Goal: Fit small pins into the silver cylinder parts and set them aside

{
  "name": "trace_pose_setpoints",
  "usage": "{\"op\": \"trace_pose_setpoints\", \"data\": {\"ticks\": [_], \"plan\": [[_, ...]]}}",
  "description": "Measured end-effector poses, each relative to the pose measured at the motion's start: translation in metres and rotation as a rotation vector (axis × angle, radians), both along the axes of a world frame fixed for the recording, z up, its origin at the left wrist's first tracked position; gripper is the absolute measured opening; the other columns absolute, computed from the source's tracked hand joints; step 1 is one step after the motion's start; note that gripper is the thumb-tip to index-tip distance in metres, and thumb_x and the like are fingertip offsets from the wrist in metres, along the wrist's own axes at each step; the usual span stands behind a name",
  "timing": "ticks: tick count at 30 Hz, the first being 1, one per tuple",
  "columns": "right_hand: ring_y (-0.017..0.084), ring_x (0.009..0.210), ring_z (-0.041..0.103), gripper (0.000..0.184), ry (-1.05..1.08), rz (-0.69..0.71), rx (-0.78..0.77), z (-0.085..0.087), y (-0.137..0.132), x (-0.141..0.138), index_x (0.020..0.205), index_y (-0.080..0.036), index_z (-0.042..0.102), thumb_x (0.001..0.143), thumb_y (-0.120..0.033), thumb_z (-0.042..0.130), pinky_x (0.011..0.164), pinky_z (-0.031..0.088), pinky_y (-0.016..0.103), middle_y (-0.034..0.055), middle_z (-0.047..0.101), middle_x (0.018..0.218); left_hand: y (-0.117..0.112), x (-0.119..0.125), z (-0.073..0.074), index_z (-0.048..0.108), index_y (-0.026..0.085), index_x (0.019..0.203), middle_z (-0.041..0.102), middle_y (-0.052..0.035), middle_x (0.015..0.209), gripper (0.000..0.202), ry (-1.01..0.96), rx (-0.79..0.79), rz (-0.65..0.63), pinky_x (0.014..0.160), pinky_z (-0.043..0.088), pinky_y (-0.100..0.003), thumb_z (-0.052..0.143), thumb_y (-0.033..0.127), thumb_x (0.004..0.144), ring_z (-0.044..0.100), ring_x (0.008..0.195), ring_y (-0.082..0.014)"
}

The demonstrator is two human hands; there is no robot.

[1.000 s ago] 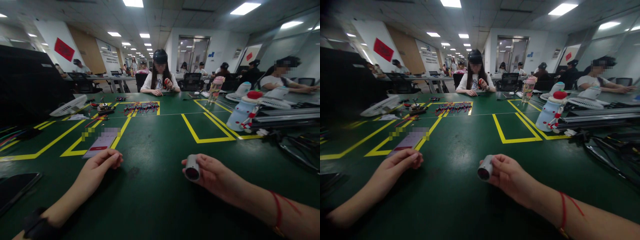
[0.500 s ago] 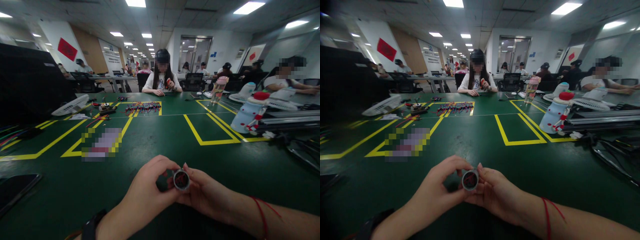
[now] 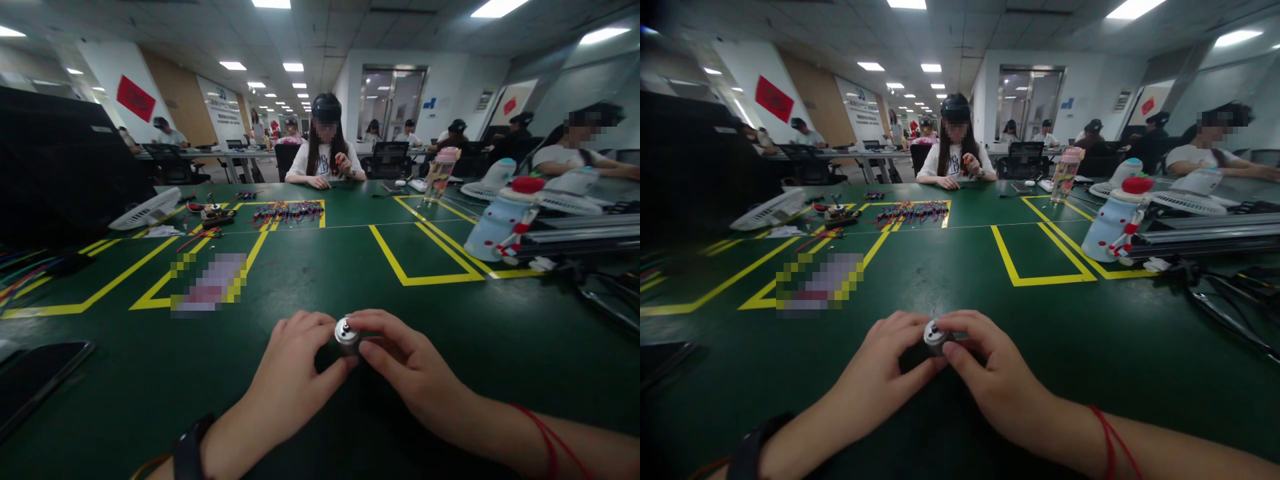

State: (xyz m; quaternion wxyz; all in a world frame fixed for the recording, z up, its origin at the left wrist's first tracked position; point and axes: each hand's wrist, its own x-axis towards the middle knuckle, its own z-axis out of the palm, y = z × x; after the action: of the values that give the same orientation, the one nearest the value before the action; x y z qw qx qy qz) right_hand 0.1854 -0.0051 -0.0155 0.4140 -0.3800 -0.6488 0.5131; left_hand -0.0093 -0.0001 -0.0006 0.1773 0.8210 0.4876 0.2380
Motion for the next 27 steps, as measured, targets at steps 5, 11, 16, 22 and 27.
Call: {"op": "trace_pose_setpoints", "data": {"ticks": [5, 11, 16, 22, 27], "plan": [[0.016, 0.104, 0.056, 0.030, -0.073, -0.010, 0.111, -0.009, 0.016, 0.003, 0.109, -0.025, 0.062, 0.079, -0.030, 0.065, 0.097, 0.045, 0.038, 0.0035, 0.060, 0.111, 0.006, 0.004, -0.006, 0.067, 0.029, 0.103, 0.067, -0.0035, 0.106, 0.020, 0.063, 0.016, -0.003, 0.078, 0.037, -0.040, 0.061, 0.033, 0.085, 0.053, 0.097, -0.0270], [0.015, 0.103, 0.057, 0.046, -0.136, -0.024, 0.170, -0.017, 0.024, 0.006, 0.118, -0.024, 0.052, 0.076, -0.030, 0.069, 0.095, 0.045, 0.036, 0.0044, 0.059, 0.112, 0.013, -0.003, -0.010, 0.065, 0.030, 0.109, 0.065, -0.0027, 0.113, 0.026, 0.004, -0.079, -0.049, 0.085, 0.039, -0.044, 0.065, 0.032, 0.082, 0.053, 0.104, -0.0282], [0.013, 0.105, 0.057, 0.051, -0.244, 0.044, 0.148, -0.017, 0.026, 0.005, 0.122, -0.024, 0.049, 0.074, -0.025, 0.069, 0.096, 0.045, 0.033, 0.0027, 0.059, 0.115, 0.015, -0.010, 0.003, 0.053, 0.031, 0.128, 0.063, -0.0034, 0.120, 0.042, -0.291, -0.306, -0.102, 0.091, 0.043, -0.039, 0.056, 0.023, 0.087, 0.058, 0.101, -0.0209], [0.011, 0.100, 0.056, 0.039, -0.336, 0.046, 0.193, -0.011, 0.026, 0.003, 0.115, -0.025, 0.053, 0.078, -0.025, 0.065, 0.090, 0.045, 0.029, -0.0005, 0.060, 0.111, 0.016, 0.005, 0.006, 0.072, 0.024, 0.099, 0.064, -0.0043, 0.104, 0.018, -0.415, -0.182, -0.050, 0.087, 0.046, -0.034, 0.057, 0.026, 0.088, 0.060, 0.097, -0.0190], [0.010, 0.094, 0.055, 0.037, -0.394, 0.029, 0.203, -0.010, 0.024, 0.003, 0.112, -0.023, 0.052, 0.077, -0.027, 0.064, 0.084, 0.045, 0.027, -0.0007, 0.059, 0.106, 0.016, 0.009, 0.007, 0.074, 0.022, 0.085, 0.065, -0.0035, 0.094, 0.012, -0.468, -0.098, 0.024, 0.082, 0.047, -0.032, 0.062, 0.027, 0.085, 0.061, 0.090, -0.0186]]}}
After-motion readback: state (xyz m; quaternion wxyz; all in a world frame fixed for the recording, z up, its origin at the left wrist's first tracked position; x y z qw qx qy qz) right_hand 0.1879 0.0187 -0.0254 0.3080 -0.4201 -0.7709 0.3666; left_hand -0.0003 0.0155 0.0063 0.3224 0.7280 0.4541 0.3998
